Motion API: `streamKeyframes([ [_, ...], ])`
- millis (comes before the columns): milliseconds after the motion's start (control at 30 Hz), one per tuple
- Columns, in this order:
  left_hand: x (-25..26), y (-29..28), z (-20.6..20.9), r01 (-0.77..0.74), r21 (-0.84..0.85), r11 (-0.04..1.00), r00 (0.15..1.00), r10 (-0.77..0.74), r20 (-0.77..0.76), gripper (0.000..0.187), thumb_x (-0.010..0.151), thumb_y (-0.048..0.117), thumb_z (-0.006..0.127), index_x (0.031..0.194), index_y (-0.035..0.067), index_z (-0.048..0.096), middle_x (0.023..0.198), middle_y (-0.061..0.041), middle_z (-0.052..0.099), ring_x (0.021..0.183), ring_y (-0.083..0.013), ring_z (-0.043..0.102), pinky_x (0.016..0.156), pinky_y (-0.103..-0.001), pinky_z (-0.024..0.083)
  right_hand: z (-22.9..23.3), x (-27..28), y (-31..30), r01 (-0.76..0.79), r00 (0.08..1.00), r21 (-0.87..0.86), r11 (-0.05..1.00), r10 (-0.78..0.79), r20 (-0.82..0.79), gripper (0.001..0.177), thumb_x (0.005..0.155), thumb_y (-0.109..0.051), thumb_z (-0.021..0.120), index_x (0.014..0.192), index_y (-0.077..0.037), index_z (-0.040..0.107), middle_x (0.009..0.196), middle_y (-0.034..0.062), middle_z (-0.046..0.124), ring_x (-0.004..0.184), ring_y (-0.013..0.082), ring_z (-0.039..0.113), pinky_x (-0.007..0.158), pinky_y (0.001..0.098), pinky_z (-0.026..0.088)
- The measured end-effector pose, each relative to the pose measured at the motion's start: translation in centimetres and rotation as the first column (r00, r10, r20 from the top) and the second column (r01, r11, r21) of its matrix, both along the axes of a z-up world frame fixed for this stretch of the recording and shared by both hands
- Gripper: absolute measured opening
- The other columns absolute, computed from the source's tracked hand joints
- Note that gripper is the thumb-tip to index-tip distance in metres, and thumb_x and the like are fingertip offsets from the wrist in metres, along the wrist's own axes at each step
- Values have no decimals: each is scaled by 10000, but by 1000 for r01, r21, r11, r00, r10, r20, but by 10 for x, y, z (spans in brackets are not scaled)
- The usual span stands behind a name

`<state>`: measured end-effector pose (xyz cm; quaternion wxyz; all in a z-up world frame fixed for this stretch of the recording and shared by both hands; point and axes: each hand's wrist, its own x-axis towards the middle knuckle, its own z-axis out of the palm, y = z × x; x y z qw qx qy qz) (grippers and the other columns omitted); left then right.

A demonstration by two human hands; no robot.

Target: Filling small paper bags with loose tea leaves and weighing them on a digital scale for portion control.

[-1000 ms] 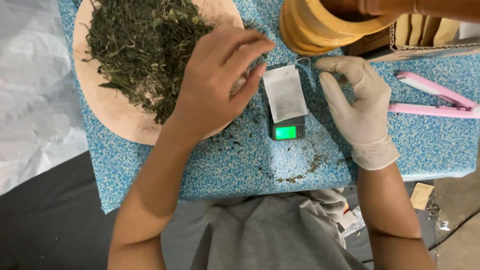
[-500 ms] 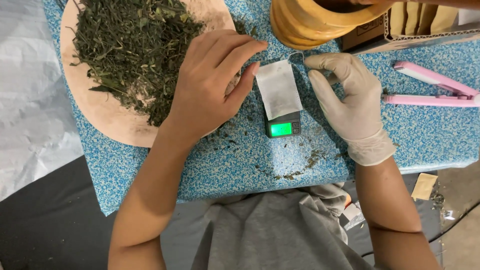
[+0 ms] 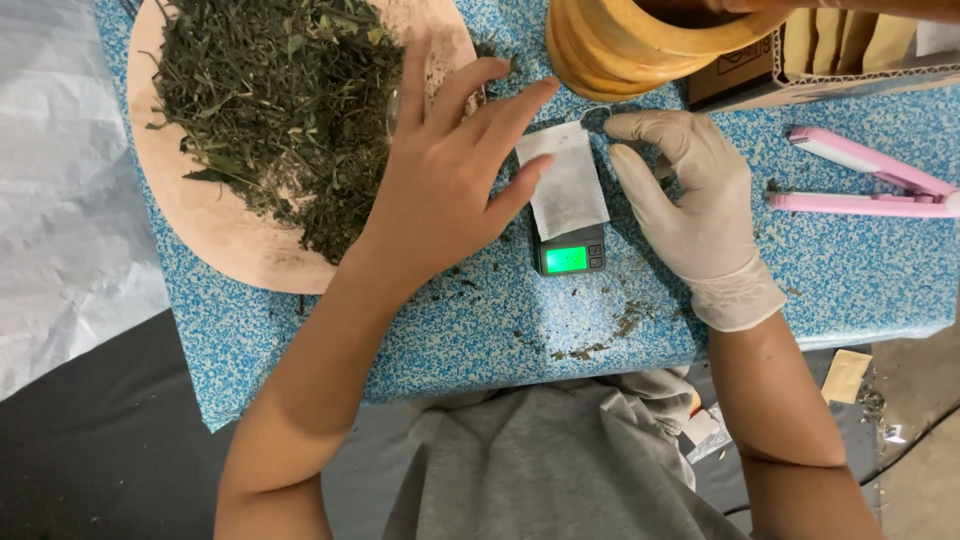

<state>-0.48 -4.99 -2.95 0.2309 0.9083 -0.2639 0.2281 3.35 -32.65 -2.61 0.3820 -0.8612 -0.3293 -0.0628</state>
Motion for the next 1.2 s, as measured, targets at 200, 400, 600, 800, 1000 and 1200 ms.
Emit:
streamKeyframes([
  [200,-2,-5,-11,-54,66,996,998,56,-30,527,1298,406,767,1672,81,589,1194,-92,874,1485,-380,643,1312,-858,94,0,1,0,-12,1000,-18,1000,12,-6,188,1223,-49,716,1372,56,762,1302,204,790,1208,367,734,1000,447,566],
  [400,2,-8,-8,-9,-46,999,997,5,-71,477,1187,28,810,1622,60,616,1139,-10,811,1330,-363,685,1320,-863,103,0,1,-1,16,1000,-11,1000,-16,-4,172,1208,-21,737,1362,45,775,1274,181,791,1142,334,712,916,412,554],
  [600,-1,-12,-4,64,-170,983,996,-73,-50,487,1216,22,801,1636,70,558,1153,-9,795,1289,-326,697,1398,-792,162,8,0,7,-26,999,32,999,25,40,183,1163,-30,822,1313,68,786,1249,192,805,1155,347,721,1066,476,568],
  [800,-9,-18,16,222,-260,940,970,-186,157,466,1254,25,745,1653,64,509,1144,-76,855,1241,-313,738,1411,-692,438,30,-6,9,-319,921,347,882,375,-105,124,1136,-109,702,1209,-24,755,1049,95,832,870,212,807,853,357,634],
  [1000,-13,-17,28,241,-313,919,967,-201,156,386,1220,45,709,1575,33,560,1268,-149,812,1265,-355,737,1364,-687,500,52,-22,-39,109,941,163,980,-49,-335,46,1115,-70,772,1076,-80,794,964,34,738,828,124,591,780,287,469],
  [1200,-11,-15,37,197,-280,939,974,-156,162,306,1174,15,682,1472,-43,641,1252,-152,786,1197,-355,728,1244,-620,579,91,44,-83,502,864,224,835,-473,-173,151,1397,41,832,1253,14,797,1058,69,713,911,120,581,858,292,509],
])
